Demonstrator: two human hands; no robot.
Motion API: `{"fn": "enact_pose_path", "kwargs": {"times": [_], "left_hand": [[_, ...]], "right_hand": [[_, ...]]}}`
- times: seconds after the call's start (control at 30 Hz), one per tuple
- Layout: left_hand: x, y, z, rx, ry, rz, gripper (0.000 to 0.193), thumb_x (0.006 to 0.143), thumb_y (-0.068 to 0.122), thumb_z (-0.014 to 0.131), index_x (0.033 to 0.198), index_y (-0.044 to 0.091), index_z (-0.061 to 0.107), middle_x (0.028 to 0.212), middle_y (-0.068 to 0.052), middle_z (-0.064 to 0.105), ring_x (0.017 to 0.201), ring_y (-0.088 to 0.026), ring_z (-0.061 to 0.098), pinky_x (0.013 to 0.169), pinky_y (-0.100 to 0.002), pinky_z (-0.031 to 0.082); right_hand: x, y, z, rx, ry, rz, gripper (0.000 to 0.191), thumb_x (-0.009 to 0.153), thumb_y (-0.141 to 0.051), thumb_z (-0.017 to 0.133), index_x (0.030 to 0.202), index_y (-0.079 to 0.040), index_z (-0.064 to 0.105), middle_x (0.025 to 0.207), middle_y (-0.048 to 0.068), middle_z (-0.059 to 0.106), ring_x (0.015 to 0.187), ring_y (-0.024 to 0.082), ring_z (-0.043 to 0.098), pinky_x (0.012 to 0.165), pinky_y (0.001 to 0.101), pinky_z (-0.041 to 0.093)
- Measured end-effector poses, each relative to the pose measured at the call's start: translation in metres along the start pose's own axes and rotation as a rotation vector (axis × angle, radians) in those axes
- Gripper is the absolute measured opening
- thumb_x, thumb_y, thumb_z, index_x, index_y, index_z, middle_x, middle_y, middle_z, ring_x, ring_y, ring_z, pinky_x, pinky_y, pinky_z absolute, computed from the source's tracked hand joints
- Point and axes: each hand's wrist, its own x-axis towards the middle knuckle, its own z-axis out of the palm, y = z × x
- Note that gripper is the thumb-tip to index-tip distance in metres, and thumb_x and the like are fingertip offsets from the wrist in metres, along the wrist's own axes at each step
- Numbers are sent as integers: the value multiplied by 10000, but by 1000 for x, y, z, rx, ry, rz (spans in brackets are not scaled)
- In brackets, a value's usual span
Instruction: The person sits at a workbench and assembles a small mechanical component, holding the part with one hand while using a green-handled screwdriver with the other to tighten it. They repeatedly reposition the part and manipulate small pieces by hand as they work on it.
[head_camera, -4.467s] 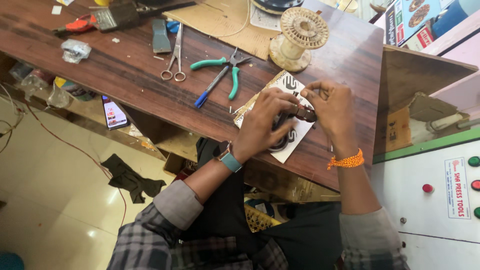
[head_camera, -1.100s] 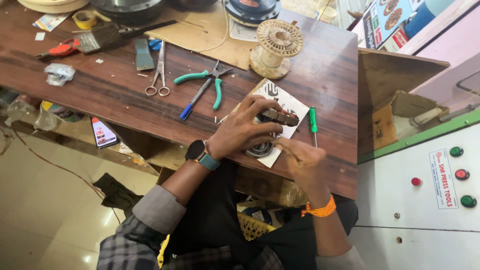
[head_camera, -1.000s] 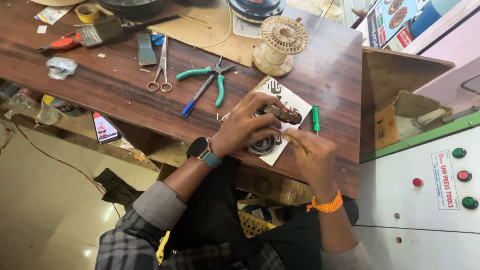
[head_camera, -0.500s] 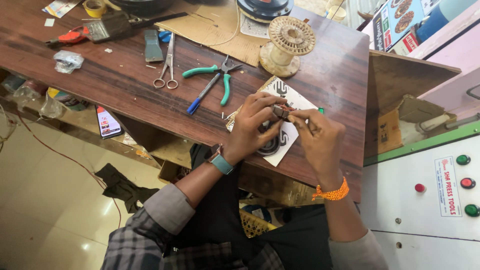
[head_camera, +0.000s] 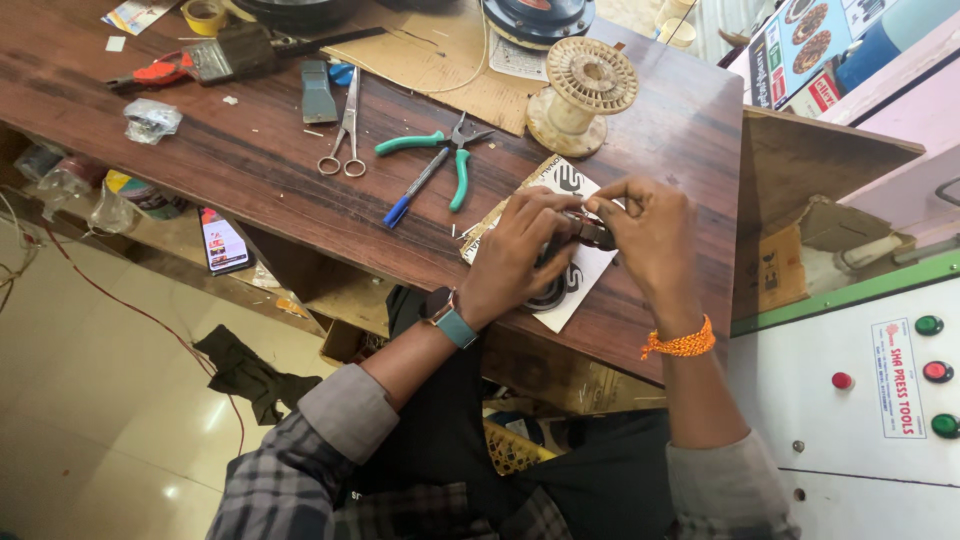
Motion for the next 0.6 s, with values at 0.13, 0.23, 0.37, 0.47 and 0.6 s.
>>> {"fn": "enact_pose_path", "kwargs": {"times": [0.13,0.23,0.37,0.47,0.6], "left_hand": [[5,8,-1,28,-68,-72,561,768,291,868,1263,151,644,1207,-44,598,1173,-303,550,892,-403,546],[11,12,2,63,-90,-113,542,770,277,868,1275,252,670,1157,-27,584,1148,-287,537,853,-380,554],[15,12,4,53,-86,-113,451,785,238,869,1200,261,694,1145,-30,577,1137,-293,526,877,-398,547],[16,14,7,36,-82,-121,430,794,223,865,1185,230,685,1171,-51,575,1145,-316,519,867,-411,539],[15,15,11,20,-77,-124,411,812,224,861,1176,202,671,1187,-61,570,1154,-330,509,886,-423,524]], "right_hand": [[-7,11,-7,5,23,37,129,886,-168,797,966,-66,797,540,-77,529,486,25,441,437,271,335],[-20,21,-22,-46,55,54,130,892,-166,802,984,-75,806,539,-29,470,503,36,422,456,268,332],[-39,32,-31,150,43,-11,123,927,-114,756,1036,-74,798,643,-60,521,578,22,391,496,269,285],[-57,39,-27,-34,78,-71,122,906,-126,799,1018,-81,806,597,61,393,552,71,349,489,290,279],[-63,45,-17,136,92,-281,128,945,-84,747,1070,-62,762,740,27,664,647,49,531,567,253,431]]}}
